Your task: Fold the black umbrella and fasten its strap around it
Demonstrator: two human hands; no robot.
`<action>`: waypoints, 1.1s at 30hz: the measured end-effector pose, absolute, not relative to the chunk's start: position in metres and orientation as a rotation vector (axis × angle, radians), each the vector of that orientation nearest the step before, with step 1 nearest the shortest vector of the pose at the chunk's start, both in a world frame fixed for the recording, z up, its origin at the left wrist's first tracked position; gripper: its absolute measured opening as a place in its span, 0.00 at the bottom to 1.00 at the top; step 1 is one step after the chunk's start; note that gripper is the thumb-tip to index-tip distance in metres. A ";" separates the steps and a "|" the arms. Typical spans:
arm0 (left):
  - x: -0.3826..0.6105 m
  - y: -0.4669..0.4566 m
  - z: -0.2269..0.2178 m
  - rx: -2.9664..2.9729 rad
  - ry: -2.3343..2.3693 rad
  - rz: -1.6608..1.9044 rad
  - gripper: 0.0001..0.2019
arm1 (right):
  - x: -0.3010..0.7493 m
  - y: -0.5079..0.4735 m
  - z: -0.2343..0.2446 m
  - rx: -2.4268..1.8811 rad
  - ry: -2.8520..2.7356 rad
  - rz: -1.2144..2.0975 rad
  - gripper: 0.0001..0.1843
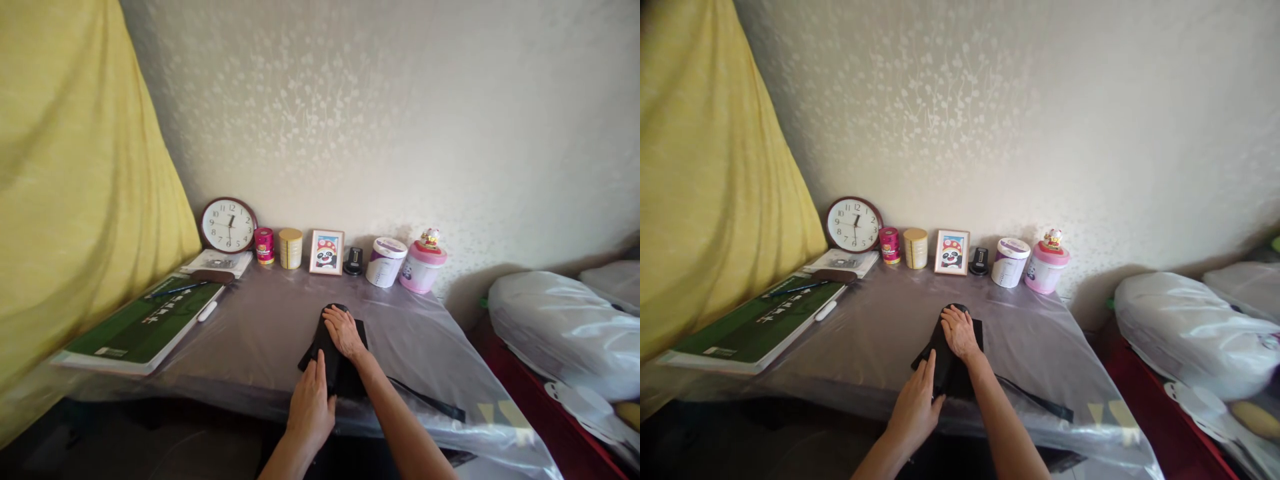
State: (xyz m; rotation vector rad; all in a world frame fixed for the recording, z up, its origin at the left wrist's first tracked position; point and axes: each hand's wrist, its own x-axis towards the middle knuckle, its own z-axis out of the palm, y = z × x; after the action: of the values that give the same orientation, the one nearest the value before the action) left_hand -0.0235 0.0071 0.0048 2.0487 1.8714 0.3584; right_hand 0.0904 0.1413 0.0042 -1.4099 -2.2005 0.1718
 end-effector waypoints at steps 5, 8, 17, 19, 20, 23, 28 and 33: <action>-0.023 0.007 0.008 2.029 1.866 0.326 0.37 | 0.089 0.167 0.000 -1.505 -2.055 0.315 0.15; -0.023 0.007 0.010 2.024 1.882 0.314 0.37 | 0.089 0.175 0.002 -1.523 -1.942 0.387 0.16; -0.025 0.004 0.011 2.064 1.866 0.335 0.36 | 0.150 0.151 0.006 -1.620 -1.371 0.675 0.20; -0.025 0.003 0.010 2.060 1.874 0.337 0.35 | 0.162 0.137 0.006 -1.576 -1.276 0.824 0.20; -0.025 0.003 0.010 2.060 1.874 0.337 0.35 | 0.164 0.131 0.007 -1.543 -1.239 0.902 0.21; -0.025 0.004 0.009 2.073 1.863 0.343 0.35 | 0.162 0.119 0.013 -1.445 -1.151 1.106 0.21; -0.025 0.003 0.009 2.094 1.866 0.300 0.35 | 0.147 0.112 0.023 -1.400 -1.096 1.304 0.18; -0.026 0.001 0.010 2.102 1.868 0.312 0.35 | 0.138 0.111 0.024 -1.446 -1.142 1.412 0.14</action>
State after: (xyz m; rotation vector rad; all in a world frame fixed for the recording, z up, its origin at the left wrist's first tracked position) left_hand -0.0260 0.0014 0.0099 2.1024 1.8685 0.3119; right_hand 0.1380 0.1115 0.0244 -1.4459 -1.1418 1.4117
